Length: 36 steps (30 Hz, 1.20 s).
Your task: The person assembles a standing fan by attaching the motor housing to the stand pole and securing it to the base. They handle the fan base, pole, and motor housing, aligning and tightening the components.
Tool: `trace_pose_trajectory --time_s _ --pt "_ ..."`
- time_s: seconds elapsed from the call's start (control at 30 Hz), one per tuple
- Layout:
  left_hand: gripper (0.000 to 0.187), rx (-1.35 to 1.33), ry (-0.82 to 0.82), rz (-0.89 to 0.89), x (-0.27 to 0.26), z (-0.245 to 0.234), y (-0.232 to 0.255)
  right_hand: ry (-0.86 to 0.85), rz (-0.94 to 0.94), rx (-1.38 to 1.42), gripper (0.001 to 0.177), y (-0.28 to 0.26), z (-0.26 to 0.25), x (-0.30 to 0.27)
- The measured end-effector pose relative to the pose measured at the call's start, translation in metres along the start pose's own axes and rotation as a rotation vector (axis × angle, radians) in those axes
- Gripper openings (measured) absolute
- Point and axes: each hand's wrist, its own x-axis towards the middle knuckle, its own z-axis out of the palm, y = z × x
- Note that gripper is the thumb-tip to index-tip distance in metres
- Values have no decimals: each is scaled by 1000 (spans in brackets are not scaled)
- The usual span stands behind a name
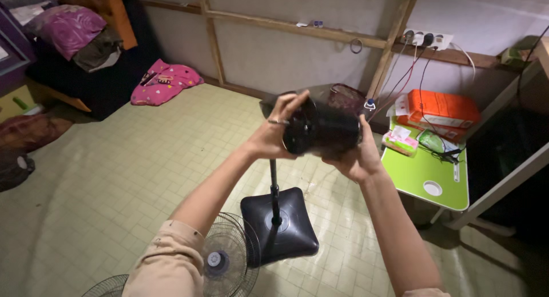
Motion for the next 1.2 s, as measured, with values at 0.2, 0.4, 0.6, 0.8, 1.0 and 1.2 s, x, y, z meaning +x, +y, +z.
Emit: trace_pose_trajectory --time_s 0.2,0.4,0.6,0.8,1.0,1.2 --pt "116 -48 181 8 17 -4 -15 -99 -17 -206 84 -17 6 12" --pt "114 -211 374 -165 27 -13 -9 -80 -178 -265 78 -24 7 37" --pt "106 -648 500 -224 34 -26 -3 -190 -320 -297 66 -24 0 62" --pt "102 -744 607 -283 41 -37 -9 -210 -400 -303 59 -17 2 82" --pt "93 -824 641 -286 44 -44 -8 -188 -379 -265 54 -17 14 91" --pt "89 -817 641 -253 38 -40 -11 -311 -380 -109 48 0 14 87"
